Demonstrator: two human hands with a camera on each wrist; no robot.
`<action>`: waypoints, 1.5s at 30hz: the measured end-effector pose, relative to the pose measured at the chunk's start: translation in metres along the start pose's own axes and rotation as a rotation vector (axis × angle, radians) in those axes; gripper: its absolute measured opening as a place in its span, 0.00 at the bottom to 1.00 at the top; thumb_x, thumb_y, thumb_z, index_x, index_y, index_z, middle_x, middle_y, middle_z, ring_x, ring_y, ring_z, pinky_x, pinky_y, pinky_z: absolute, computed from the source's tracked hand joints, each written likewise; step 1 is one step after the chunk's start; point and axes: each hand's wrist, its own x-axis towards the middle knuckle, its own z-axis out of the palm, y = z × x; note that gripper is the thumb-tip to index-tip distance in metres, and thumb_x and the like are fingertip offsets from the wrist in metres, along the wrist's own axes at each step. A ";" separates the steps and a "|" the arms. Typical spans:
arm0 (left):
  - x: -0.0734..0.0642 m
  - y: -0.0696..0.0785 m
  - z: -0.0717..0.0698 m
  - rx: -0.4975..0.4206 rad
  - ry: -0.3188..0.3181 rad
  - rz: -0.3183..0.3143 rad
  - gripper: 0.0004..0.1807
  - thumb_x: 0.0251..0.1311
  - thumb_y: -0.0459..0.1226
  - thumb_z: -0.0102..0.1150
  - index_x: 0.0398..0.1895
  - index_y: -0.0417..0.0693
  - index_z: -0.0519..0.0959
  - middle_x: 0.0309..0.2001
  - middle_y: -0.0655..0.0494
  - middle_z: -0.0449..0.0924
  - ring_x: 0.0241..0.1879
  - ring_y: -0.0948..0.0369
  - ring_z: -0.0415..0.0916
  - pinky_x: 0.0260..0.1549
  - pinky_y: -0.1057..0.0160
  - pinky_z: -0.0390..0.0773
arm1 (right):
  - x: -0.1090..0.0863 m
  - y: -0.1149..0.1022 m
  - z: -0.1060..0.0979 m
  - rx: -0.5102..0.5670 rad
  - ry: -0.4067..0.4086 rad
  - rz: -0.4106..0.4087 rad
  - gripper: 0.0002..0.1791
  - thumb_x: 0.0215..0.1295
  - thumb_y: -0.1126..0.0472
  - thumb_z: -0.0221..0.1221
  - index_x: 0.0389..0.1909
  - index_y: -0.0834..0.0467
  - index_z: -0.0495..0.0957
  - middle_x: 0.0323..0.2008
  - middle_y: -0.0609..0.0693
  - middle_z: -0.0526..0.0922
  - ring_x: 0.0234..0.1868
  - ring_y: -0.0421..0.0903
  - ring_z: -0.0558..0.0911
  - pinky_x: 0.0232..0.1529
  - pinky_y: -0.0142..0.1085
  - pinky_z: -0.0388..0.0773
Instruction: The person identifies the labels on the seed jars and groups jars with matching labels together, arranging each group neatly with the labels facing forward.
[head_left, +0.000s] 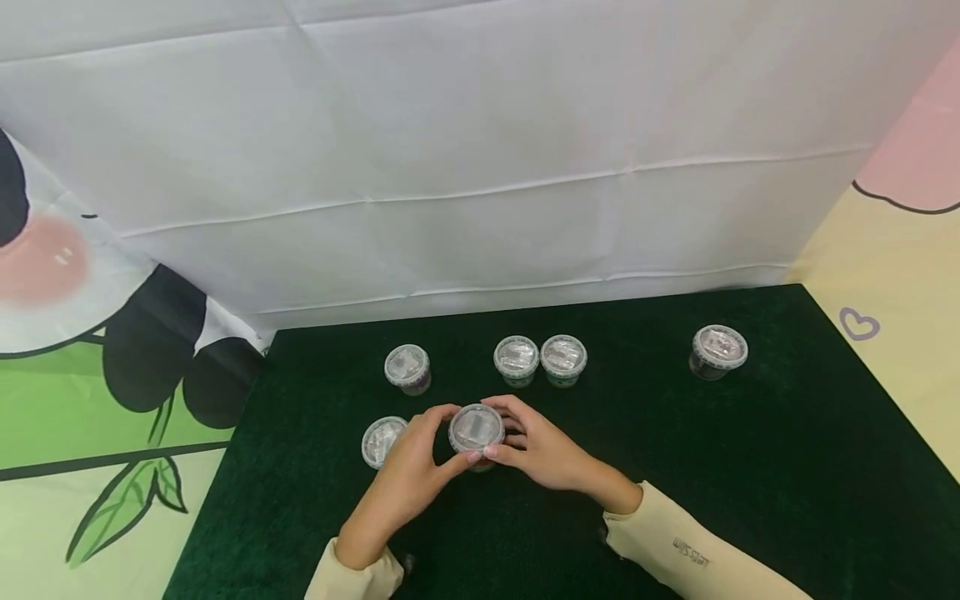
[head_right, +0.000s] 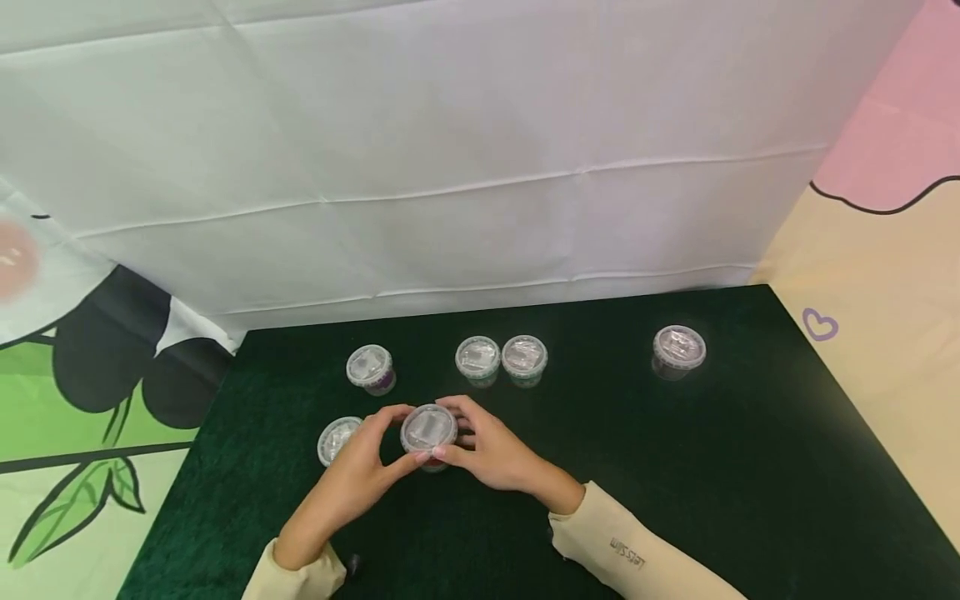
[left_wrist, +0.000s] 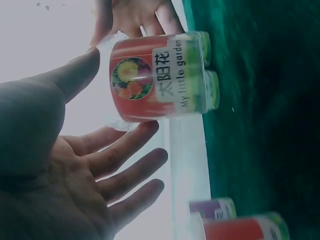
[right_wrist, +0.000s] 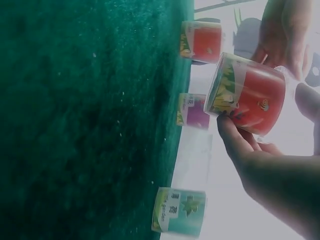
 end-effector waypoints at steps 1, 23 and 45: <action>0.000 -0.002 -0.002 0.023 0.004 0.009 0.32 0.63 0.44 0.76 0.67 0.45 0.76 0.63 0.46 0.80 0.65 0.47 0.76 0.65 0.38 0.75 | 0.002 0.001 0.001 -0.018 -0.005 -0.016 0.36 0.77 0.63 0.60 0.78 0.68 0.56 0.73 0.66 0.67 0.72 0.64 0.73 0.71 0.53 0.75; -0.008 -0.023 -0.020 0.161 0.038 0.001 0.32 0.58 0.45 0.79 0.63 0.47 0.78 0.58 0.51 0.81 0.57 0.51 0.77 0.51 0.51 0.80 | 0.042 0.076 0.016 -0.122 -0.049 -0.090 0.40 0.75 0.51 0.65 0.81 0.48 0.58 0.76 0.52 0.66 0.73 0.51 0.74 0.68 0.43 0.78; -0.027 -0.030 -0.052 -0.121 0.081 -0.032 0.32 0.64 0.37 0.75 0.67 0.42 0.71 0.64 0.43 0.77 0.62 0.43 0.79 0.58 0.41 0.83 | 0.046 -0.044 0.037 -0.116 -0.069 -0.028 0.36 0.77 0.64 0.62 0.79 0.60 0.58 0.74 0.59 0.69 0.74 0.57 0.72 0.74 0.47 0.72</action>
